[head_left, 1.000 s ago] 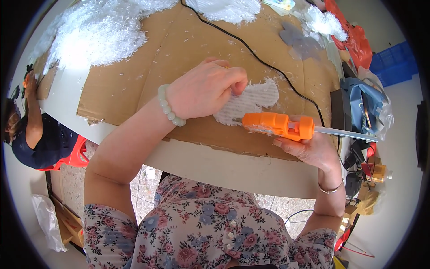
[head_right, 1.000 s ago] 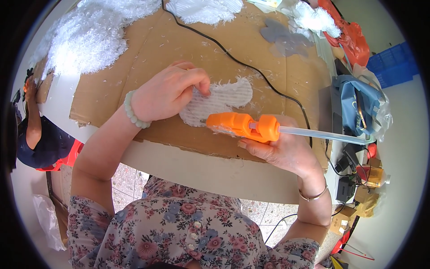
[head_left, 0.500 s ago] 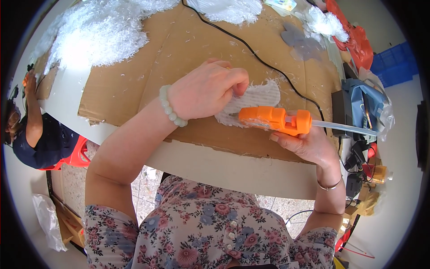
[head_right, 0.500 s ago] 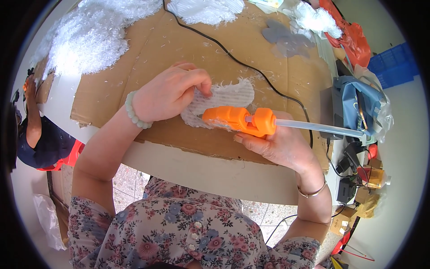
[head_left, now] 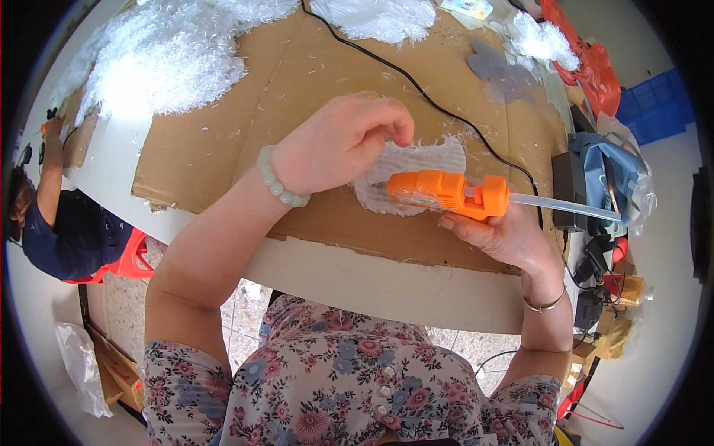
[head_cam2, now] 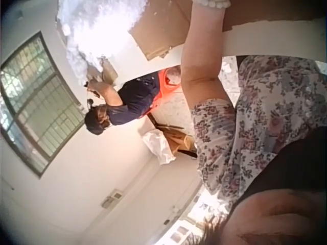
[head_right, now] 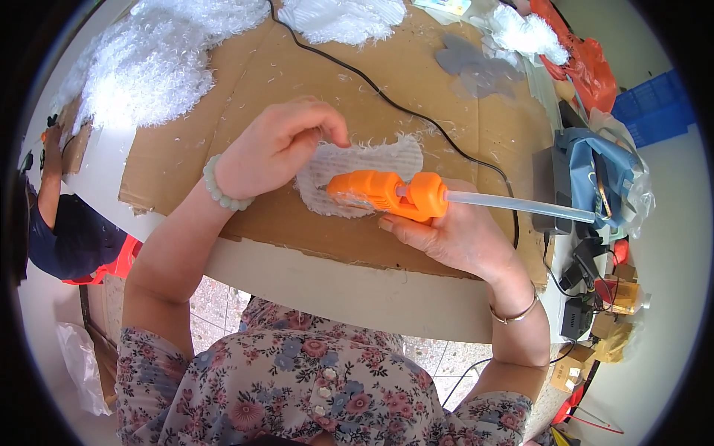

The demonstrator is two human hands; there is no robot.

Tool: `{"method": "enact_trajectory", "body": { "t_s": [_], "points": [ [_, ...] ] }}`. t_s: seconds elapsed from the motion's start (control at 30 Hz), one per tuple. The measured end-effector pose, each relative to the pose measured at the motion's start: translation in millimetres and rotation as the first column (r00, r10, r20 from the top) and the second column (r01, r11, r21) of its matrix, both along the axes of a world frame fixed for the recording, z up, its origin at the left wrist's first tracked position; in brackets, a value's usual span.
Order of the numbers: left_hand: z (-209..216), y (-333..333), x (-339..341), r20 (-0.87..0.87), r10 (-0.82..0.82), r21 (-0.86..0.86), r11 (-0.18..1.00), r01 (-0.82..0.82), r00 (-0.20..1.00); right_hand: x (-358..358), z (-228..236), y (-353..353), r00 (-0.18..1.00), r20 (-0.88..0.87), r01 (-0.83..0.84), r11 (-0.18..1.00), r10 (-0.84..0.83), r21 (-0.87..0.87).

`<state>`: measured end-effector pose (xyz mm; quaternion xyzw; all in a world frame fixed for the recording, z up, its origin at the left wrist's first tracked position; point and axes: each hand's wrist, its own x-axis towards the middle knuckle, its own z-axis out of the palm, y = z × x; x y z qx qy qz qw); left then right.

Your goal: Using a hot glue gun to attach white cotton stuffing to a flat cloud-shaped base.

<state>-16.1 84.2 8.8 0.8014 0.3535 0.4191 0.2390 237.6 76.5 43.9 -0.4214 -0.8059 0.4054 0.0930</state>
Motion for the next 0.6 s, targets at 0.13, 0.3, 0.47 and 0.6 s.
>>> {"method": "enact_trajectory", "body": {
  "t_s": [0.13,0.3,0.47,0.6],
  "points": [
    [3.9,2.9,-6.4,0.183,0.113,-0.036,0.993,-0.109,0.977,-1.3,-4.8,4.6,1.000,-0.022,-0.003,1.000,0.003,0.009],
    [0.3,5.1,-12.2,0.244,0.235,-0.082,0.972,-0.221,0.941,-7.9,-7.0,8.1,0.997,-0.072,-0.006,1.000,0.008,0.028],
    [-2.6,4.6,-13.1,0.264,0.271,-0.143,0.960,-0.241,0.926,-11.1,-3.4,7.6,0.987,-0.158,0.036,0.999,-0.041,-0.037],
    [-1.9,5.2,-13.4,0.261,0.296,-0.139,0.953,-0.268,0.919,-0.5,-1.9,8.2,0.983,-0.178,0.020,0.988,-0.047,-0.151]
  ]
}}
